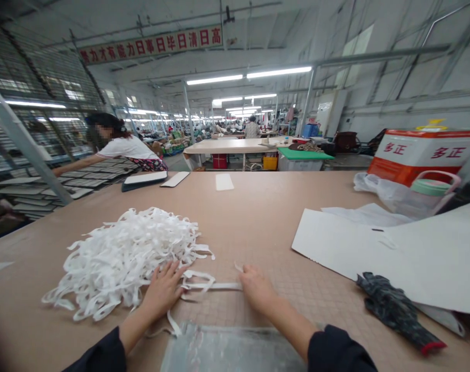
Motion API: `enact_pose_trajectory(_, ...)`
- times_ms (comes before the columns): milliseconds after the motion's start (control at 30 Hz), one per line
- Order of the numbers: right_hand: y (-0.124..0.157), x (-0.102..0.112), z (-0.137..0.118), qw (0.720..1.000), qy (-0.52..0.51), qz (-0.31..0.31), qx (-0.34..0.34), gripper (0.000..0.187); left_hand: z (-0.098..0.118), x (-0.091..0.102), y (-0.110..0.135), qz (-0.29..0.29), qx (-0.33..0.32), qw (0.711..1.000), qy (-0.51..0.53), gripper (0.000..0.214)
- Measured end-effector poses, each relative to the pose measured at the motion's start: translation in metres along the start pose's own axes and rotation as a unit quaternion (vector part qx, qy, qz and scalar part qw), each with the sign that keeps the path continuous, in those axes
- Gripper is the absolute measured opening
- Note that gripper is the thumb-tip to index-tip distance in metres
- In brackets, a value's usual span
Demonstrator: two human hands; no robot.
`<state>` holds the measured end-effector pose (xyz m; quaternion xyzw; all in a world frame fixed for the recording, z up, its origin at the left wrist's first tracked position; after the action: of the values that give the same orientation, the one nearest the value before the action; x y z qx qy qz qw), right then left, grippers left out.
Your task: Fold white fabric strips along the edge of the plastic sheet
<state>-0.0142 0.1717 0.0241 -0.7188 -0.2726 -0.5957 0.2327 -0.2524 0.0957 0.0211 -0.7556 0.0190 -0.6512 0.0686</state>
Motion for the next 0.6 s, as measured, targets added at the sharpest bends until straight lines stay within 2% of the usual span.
enact_pose_trajectory(67, 0.023, 0.009, 0.048, 0.997, 0.063, -0.007, -0.037, 0.029, -0.01, -0.006, 0.0, -0.014, 0.0, 1.0, -0.014, 0.047)
enact_pose_trajectory(167, 0.061, 0.02, 0.126, 0.985, 0.109, -0.027, -0.127, 0.028, -0.014, -0.007, 0.0, -0.016, -0.004, 0.999, -0.029, 0.048)
enact_pose_trajectory(233, 0.086, 0.029, 0.163, 0.982, 0.115, -0.012, -0.151, 0.03, -0.012, -0.004, -0.002, -0.014, -0.001, 0.999, -0.042, 0.049)
enact_pose_trajectory(300, 0.108, 0.039, 0.184, 0.979, 0.117, 0.011, -0.166, 0.029, -0.01, 0.0, -0.003, -0.017, 0.0, 0.998, -0.053, 0.052)
enact_pose_trajectory(367, 0.126, 0.048, 0.191, 0.977, 0.111, 0.027, -0.181, 0.026, -0.008, 0.004, -0.005, -0.029, 0.001, 0.998, -0.06, 0.054)
enact_pose_trajectory(433, 0.138, 0.053, 0.188, 0.977, 0.082, 0.023, -0.196, 0.021, -0.006, 0.008, -0.006, -0.056, 0.006, 0.996, -0.065, 0.056)
enact_pose_trajectory(533, 0.144, 0.056, 0.17, 0.98, -0.023, 0.002, -0.199, 0.018, 0.006, 0.017, -0.008, -0.096, -0.001, 0.994, -0.059, 0.066)
enact_pose_trajectory(600, 0.144, 0.058, 0.152, 0.978, -0.091, 0.001, -0.189, 0.018, 0.026, 0.03, -0.009, -0.102, -0.037, 0.994, -0.009, 0.073)
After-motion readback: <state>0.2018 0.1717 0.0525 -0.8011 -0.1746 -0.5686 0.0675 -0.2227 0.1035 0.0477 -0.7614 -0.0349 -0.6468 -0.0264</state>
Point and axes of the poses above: each hand's wrist, its own y-axis away from the middle knuckle, its own x-axis out of the back of the hand, z = x × y, the point moved 6 cm from there along -y, towards the middle knuckle
